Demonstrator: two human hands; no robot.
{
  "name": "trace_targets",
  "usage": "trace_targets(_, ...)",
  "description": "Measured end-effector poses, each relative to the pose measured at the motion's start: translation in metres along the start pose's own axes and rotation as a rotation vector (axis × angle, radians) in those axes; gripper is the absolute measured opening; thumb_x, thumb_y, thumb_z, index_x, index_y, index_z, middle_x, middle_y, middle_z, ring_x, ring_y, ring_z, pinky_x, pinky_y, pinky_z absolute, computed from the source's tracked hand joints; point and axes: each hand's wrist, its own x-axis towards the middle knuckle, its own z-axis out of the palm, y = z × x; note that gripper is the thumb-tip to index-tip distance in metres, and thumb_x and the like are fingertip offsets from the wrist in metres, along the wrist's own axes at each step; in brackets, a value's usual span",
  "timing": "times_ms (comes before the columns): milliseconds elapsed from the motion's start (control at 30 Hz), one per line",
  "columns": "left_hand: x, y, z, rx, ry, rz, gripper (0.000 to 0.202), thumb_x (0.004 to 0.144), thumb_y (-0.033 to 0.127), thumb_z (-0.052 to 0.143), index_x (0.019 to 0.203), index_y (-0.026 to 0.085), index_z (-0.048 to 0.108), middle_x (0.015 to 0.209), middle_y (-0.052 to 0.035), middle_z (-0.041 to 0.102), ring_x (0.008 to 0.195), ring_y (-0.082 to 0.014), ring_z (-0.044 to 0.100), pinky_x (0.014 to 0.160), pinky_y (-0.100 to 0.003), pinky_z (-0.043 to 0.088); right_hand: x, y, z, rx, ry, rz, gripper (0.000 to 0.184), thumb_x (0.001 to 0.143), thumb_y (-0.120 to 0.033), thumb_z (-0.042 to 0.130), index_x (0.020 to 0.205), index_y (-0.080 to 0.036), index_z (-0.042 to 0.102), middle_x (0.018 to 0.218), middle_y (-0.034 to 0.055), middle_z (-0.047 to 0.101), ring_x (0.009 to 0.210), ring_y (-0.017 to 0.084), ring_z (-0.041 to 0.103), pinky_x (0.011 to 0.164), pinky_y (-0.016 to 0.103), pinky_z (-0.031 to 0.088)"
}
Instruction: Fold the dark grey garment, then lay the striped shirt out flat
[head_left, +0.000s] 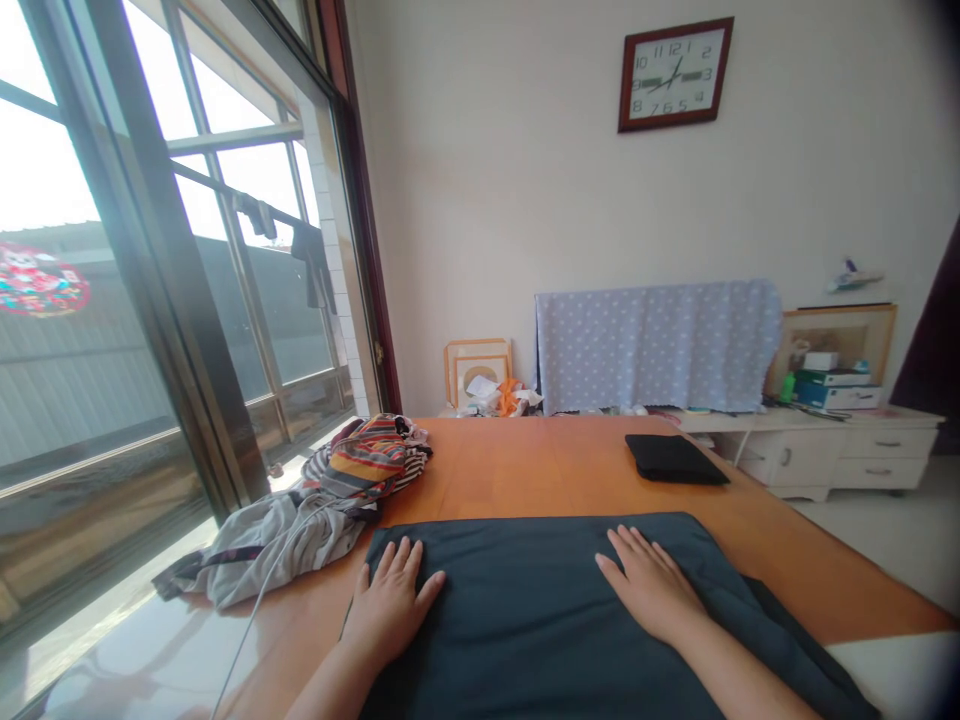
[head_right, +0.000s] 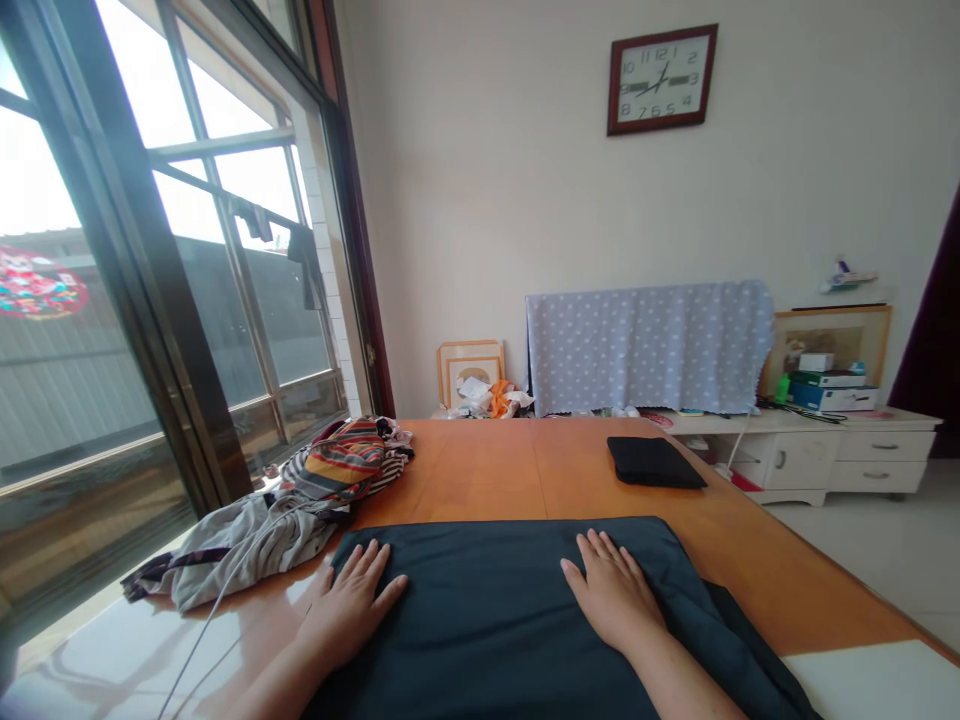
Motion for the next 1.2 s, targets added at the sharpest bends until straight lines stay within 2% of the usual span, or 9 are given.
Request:
trace_targets(233, -0.002, 0.001, -0.006, 0.118, -0.03, -0.02, 0.083, 0.09, 0.07, 0.027, 0.156, 0.021, 0.028, 0.164, -0.0074, 0.018, 0.153, -0.0305, 0.011, 0.119, -0.06, 0.01, -0.005, -0.011, -0.018, 0.047, -0.06, 0.037, 0.074, 0.095, -0.059, 0.026, 0.153, -0.014, 0.035, 0.162, 0.0112, 0.029, 0.151, 0.027, 0.02, 0.122, 0.046, 0.011)
trace_targets(433, -0.014, 0.035, -0.012, 0.228, 0.093, 0.037, 0.071, 0.094, 0.06, 0.028, 0.15, 0.018, 0.042, 0.162, -0.014, 0.026, 0.151, -0.035, 0.016, 0.117, -0.066, 0.007, -0.011, -0.022, -0.039, 0.077, -0.098, 0.063, 0.072, 0.095, -0.057, 0.028, 0.154, -0.015, 0.034, 0.163, 0.0109, 0.026, 0.152, 0.026, 0.017, 0.122, 0.045, 0.008)
trace_targets(567, -0.033, 0.059, -0.008, 0.246, 0.034, 0.191, 0.058, 0.096, 0.048, 0.037, 0.151, 0.029, 0.04, 0.163, -0.0101, 0.024, 0.151, -0.0356, 0.015, 0.115, -0.066, 0.015, -0.028, -0.019, -0.047, 0.067, -0.087, 0.083, 0.075, 0.093, -0.06, 0.032, 0.154, -0.017, 0.035, 0.162, 0.0109, 0.026, 0.152, 0.028, 0.016, 0.122, 0.049, 0.005)
trace_targets(733, -0.045, 0.058, 0.002, 0.353, -0.047, 0.283, 0.059, 0.093, 0.019, 0.044, 0.143, 0.051, 0.043, 0.163, -0.002, 0.024, 0.15, -0.0383, 0.015, 0.111, -0.071, 0.018, -0.065, 0.003, -0.043, 0.09, -0.025, 0.1, 0.076, 0.095, -0.061, 0.03, 0.155, -0.015, 0.032, 0.163, 0.0109, 0.025, 0.152, 0.028, 0.014, 0.122, 0.049, 0.001)
trace_targets(833, -0.045, 0.056, 0.001, 0.352, -0.043, 0.282, 0.058, 0.093, 0.02, 0.044, 0.143, 0.051, 0.043, 0.163, -0.0026, 0.024, 0.15, -0.0383, 0.015, 0.111, -0.071, 0.018, -0.077, 0.018, -0.045, 0.157, -0.009, 0.079, 0.073, 0.093, -0.059, 0.037, 0.151, -0.015, 0.04, 0.16, 0.0121, 0.031, 0.151, 0.028, 0.021, 0.122, 0.046, 0.009)
trace_targets(900, -0.045, 0.057, -0.001, 0.36, -0.061, 0.273, 0.059, 0.093, 0.019, 0.044, 0.143, 0.051, 0.043, 0.163, -0.0023, 0.024, 0.15, -0.038, 0.015, 0.111, -0.07, 0.019, -0.079, 0.027, -0.052, 0.224, 0.042, 0.074, 0.066, 0.092, -0.055, 0.043, 0.146, -0.017, 0.049, 0.156, 0.0115, 0.041, 0.146, 0.026, 0.032, 0.119, 0.039, 0.022)
trace_targets(1000, -0.044, 0.059, -0.003, 0.386, -0.073, 0.27, 0.06, 0.093, 0.019, 0.044, 0.143, 0.052, 0.042, 0.163, -0.0014, 0.024, 0.15, -0.0373, 0.015, 0.111, -0.069, 0.019, -0.08, 0.047, -0.07, 0.27, 0.193, 0.229, 0.051, 0.095, -0.048, 0.04, 0.136, -0.023, 0.057, 0.139, 0.0083, 0.059, 0.128, 0.021, 0.055, 0.103, 0.03, 0.04)
trace_targets(1067, -0.043, 0.06, -0.003, 0.386, -0.08, 0.262, 0.057, 0.094, 0.024, 0.043, 0.144, 0.05, 0.041, 0.164, -0.0015, 0.023, 0.15, -0.0368, 0.014, 0.111, -0.069, 0.02, -0.081, 0.065, -0.083, 0.246, 0.253, 0.368, 0.046, 0.096, -0.045, 0.036, 0.128, -0.023, 0.06, 0.128, 0.0095, 0.065, 0.117, 0.022, 0.061, 0.094, 0.031, 0.044)
trace_targets(1200, -0.044, 0.072, -0.001, 0.298, -0.025, 0.16, 0.061, 0.096, 0.05, 0.036, 0.153, 0.027, 0.036, 0.163, -0.0095, 0.023, 0.151, -0.0349, 0.015, 0.116, -0.062, 0.02, -0.085, 0.097, -0.097, 0.205, 0.206, 0.52, 0.042, 0.091, -0.052, 0.044, 0.105, -0.018, 0.066, 0.108, 0.0159, 0.07, 0.103, 0.03, 0.066, 0.083, 0.037, 0.047)
